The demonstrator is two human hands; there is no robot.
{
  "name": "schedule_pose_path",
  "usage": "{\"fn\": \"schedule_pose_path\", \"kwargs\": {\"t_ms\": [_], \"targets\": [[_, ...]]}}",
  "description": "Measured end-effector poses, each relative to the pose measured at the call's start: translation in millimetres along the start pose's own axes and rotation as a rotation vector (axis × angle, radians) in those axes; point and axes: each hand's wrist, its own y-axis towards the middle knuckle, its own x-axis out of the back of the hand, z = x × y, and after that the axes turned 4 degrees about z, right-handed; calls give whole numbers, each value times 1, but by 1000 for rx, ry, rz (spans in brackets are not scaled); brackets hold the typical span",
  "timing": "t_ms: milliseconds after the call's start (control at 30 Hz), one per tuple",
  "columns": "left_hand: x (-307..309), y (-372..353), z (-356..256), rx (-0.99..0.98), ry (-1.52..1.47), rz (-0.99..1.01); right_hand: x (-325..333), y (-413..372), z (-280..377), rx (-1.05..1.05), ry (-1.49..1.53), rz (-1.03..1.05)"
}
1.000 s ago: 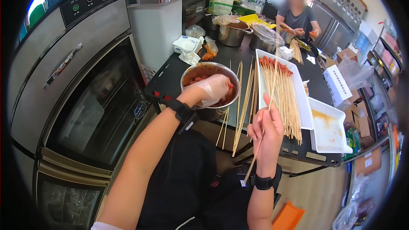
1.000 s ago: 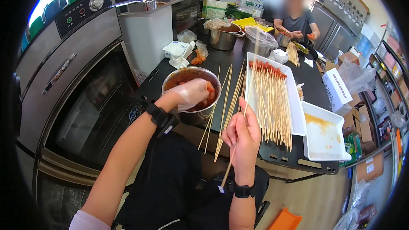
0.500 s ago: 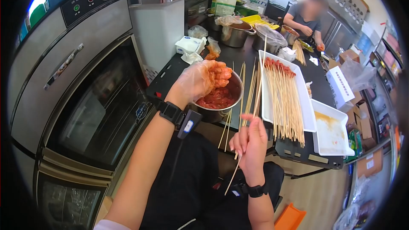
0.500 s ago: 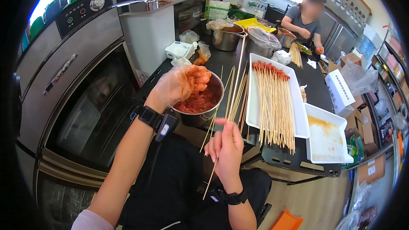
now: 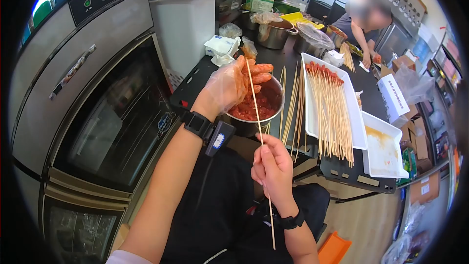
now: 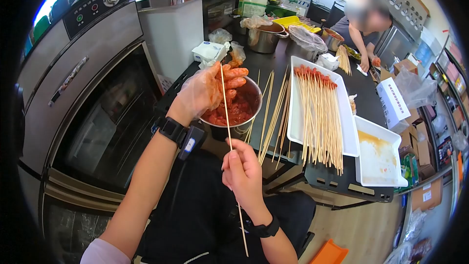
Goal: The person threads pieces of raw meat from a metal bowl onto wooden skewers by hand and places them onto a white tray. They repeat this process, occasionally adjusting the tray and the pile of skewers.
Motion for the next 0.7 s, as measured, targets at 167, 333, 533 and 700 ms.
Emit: {"fn": "schedule_pose_path", "kwargs": {"t_ms": [167,333,533,700], "targets": [[-11,-3,2,-3,85,-32,5,1,-3,0,-38,-64],[-18,-4,1,-22,172,-102,12,5,-4,-51,-126,-72],[7,6,7,89,206,25,8,22,5,98,-137,-140],[1,7,8,139,0,-136,14,27,-3,17,-222,-131]]}}
